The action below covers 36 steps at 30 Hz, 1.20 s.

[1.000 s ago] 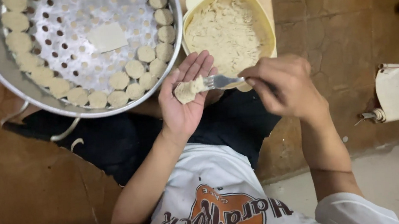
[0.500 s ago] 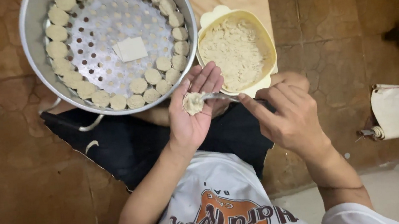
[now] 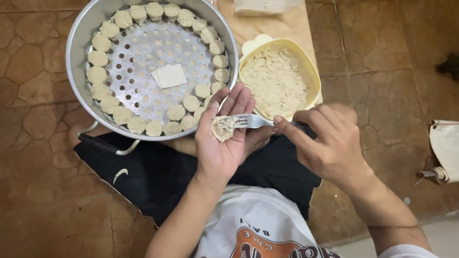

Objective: Filling dumpling wrappers with a mixture using a fork and arranging them in a large metal steamer tray.

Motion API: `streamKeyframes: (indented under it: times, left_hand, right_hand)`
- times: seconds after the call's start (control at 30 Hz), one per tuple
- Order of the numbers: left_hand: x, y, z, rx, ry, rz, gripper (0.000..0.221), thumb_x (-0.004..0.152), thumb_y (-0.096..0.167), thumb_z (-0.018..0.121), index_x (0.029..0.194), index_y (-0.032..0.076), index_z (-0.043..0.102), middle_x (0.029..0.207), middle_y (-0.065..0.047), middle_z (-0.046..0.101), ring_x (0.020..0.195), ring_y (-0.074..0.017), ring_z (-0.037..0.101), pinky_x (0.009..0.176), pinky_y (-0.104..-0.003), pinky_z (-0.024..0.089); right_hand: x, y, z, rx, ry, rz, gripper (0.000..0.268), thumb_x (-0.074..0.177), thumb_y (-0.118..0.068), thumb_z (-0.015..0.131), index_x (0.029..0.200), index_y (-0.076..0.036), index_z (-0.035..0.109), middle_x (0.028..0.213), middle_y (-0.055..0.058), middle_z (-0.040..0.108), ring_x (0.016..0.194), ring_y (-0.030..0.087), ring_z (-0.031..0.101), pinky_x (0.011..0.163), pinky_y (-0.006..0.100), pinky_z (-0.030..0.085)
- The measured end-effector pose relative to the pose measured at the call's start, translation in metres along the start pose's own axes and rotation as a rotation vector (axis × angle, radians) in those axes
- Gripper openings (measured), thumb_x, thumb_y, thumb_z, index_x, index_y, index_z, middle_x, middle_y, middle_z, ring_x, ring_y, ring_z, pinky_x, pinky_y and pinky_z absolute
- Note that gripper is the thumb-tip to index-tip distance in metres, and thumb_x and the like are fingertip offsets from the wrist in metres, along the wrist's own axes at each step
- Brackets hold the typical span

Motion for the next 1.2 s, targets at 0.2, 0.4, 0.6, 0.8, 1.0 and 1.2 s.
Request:
streamKeyframes:
  times: [0.2, 0.4, 0.6, 0.8, 1.0, 1.2]
  left_hand:
    - [0.000, -0.002, 0.001, -0.002, -0.049, 0.015, 0.032, 0.107, 0.031, 0.048, 0.125, 0.007, 0.059, 0.142, -0.018, 0.060, 0.131, -0.0284, 0.059, 0.118, -0.047, 0.047]
    - [0.001, 0.001, 0.001, -0.036, -0.076, 0.039, 0.024, 0.107, 0.020, 0.047, 0.124, 0.006, 0.057, 0.142, -0.017, 0.059, 0.130, -0.0279, 0.059, 0.118, -0.046, 0.047]
    - [-0.001, 0.008, 0.011, -0.001, -0.150, 0.085, 0.023, 0.109, 0.019, 0.048, 0.126, 0.007, 0.057, 0.146, -0.017, 0.056, 0.137, -0.0291, 0.053, 0.122, -0.046, 0.043]
    - [0.000, 0.007, 0.016, 0.012, -0.196, 0.115, 0.023, 0.111, 0.019, 0.046, 0.127, 0.006, 0.057, 0.147, -0.019, 0.055, 0.139, -0.0316, 0.051, 0.123, -0.048, 0.041]
    - [-0.003, 0.007, 0.022, 0.066, -0.303, 0.140, 0.027, 0.112, 0.024, 0.046, 0.132, 0.009, 0.055, 0.152, -0.017, 0.050, 0.145, -0.0312, 0.044, 0.127, -0.047, 0.035]
    - [-0.003, 0.007, 0.021, 0.068, -0.391, 0.154, 0.033, 0.108, 0.017, 0.051, 0.139, 0.007, 0.048, 0.157, -0.022, 0.042, 0.148, -0.0349, 0.039, 0.128, -0.049, 0.032]
  right_hand:
    - [0.001, -0.001, -0.001, 0.017, -0.018, 0.033, 0.034, 0.092, -0.006, 0.057, 0.118, -0.014, 0.078, 0.092, 0.010, 0.064, 0.079, 0.024, 0.062, 0.060, 0.033, 0.050]
    - [0.009, -0.001, -0.005, 0.095, -0.019, 0.079, 0.027, 0.086, -0.001, 0.066, 0.108, -0.011, 0.079, 0.091, 0.009, 0.066, 0.076, 0.023, 0.062, 0.058, 0.032, 0.049]
    - [0.014, -0.003, -0.008, 0.225, 0.041, 0.104, 0.020, 0.090, 0.006, 0.067, 0.100, -0.005, 0.080, 0.082, 0.010, 0.066, 0.063, 0.023, 0.057, 0.055, 0.033, 0.046]
    - [0.006, 0.000, -0.004, 0.193, 0.049, 0.061, 0.026, 0.090, 0.004, 0.067, 0.110, -0.005, 0.082, 0.083, 0.012, 0.068, 0.063, 0.022, 0.058, 0.056, 0.033, 0.047]
    - [0.008, -0.005, -0.006, 0.117, 0.023, 0.037, 0.032, 0.089, 0.001, 0.066, 0.116, -0.007, 0.080, 0.090, 0.012, 0.068, 0.072, 0.023, 0.060, 0.059, 0.032, 0.050]
    - [0.011, -0.007, -0.007, 0.117, -0.016, 0.054, 0.034, 0.086, 0.002, 0.065, 0.117, -0.006, 0.079, 0.093, 0.013, 0.067, 0.075, 0.025, 0.059, 0.057, 0.032, 0.051]
Point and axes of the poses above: each hand's wrist, its own x-axis towards the middle knuckle, its own z-axis out of the palm, y = z × x, the point moved 6 cm from there along x, towards the middle knuckle
